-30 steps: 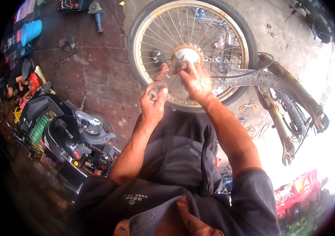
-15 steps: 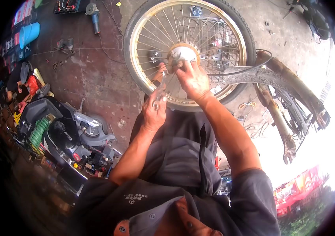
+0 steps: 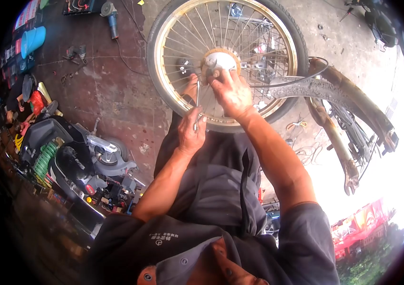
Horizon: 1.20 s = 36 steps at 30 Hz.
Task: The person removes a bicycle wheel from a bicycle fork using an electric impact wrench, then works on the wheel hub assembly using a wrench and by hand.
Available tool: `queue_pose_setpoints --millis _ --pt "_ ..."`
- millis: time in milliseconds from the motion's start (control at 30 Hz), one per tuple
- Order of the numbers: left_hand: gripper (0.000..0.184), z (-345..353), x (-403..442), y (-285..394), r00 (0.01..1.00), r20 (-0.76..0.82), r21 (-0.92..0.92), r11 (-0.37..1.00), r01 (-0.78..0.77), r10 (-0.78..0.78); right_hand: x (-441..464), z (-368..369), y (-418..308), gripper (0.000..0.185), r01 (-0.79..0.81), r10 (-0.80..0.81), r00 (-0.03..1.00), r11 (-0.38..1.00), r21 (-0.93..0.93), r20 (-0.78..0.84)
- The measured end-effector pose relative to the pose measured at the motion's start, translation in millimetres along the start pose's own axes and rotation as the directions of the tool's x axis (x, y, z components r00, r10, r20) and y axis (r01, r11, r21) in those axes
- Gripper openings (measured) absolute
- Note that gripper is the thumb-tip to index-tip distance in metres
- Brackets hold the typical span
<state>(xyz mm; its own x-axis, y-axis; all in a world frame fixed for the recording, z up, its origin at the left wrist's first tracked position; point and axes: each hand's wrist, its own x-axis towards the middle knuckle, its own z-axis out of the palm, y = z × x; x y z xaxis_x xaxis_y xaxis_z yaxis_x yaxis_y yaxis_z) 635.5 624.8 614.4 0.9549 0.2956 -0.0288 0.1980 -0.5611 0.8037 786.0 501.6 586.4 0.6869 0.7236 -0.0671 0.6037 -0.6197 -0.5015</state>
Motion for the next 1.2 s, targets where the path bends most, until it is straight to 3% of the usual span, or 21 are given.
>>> queue_pose_setpoints --millis 333,933,967,1033,1100,1133,1200 --pt "0.032 5.7 -0.9 -0.6 0.999 -0.004 -0.003 0.999 -0.033 0.033 1.7 -0.8 -0.3 0.038 0.011 -0.011 1.0 1.0 -0.005 0.005" --pt "0.021 -15.8 36.2 9.8 0.992 -0.012 -0.055 0.991 0.122 -0.123 2.4 -1.0 0.9 0.038 0.015 -0.014 0.999 1.0 -0.018 0.042" --pt "0.02 -18.6 45.7 8.3 0.997 -0.023 -0.042 0.996 0.078 -0.079 2.1 -1.1 0.8 0.038 0.021 -0.021 0.999 1.0 -0.021 0.046" --pt "0.021 -21.5 64.4 -2.9 0.99 0.006 -0.051 0.989 0.142 -0.142 2.2 1.9 2.8 0.038 0.047 -0.047 0.999 0.998 -0.038 0.013" --pt "0.022 -19.5 96.8 -27.8 0.933 0.109 -0.046 0.936 0.35 -0.343 2.1 2.8 5.7 0.038 0.057 -0.057 0.998 0.997 -0.05 0.004" --pt "0.022 -16.3 121.0 -46.9 0.843 0.195 -0.019 0.857 0.515 -0.502 1.4 2.8 6.0 0.038 0.055 -0.055 0.998 0.997 -0.049 0.013" --pt "0.025 -24.2 181.8 -47.9 0.574 0.411 -0.15 0.568 0.809 -0.708 -0.7 1.8 2.1 0.037 0.048 -0.046 0.999 0.998 -0.04 0.028"
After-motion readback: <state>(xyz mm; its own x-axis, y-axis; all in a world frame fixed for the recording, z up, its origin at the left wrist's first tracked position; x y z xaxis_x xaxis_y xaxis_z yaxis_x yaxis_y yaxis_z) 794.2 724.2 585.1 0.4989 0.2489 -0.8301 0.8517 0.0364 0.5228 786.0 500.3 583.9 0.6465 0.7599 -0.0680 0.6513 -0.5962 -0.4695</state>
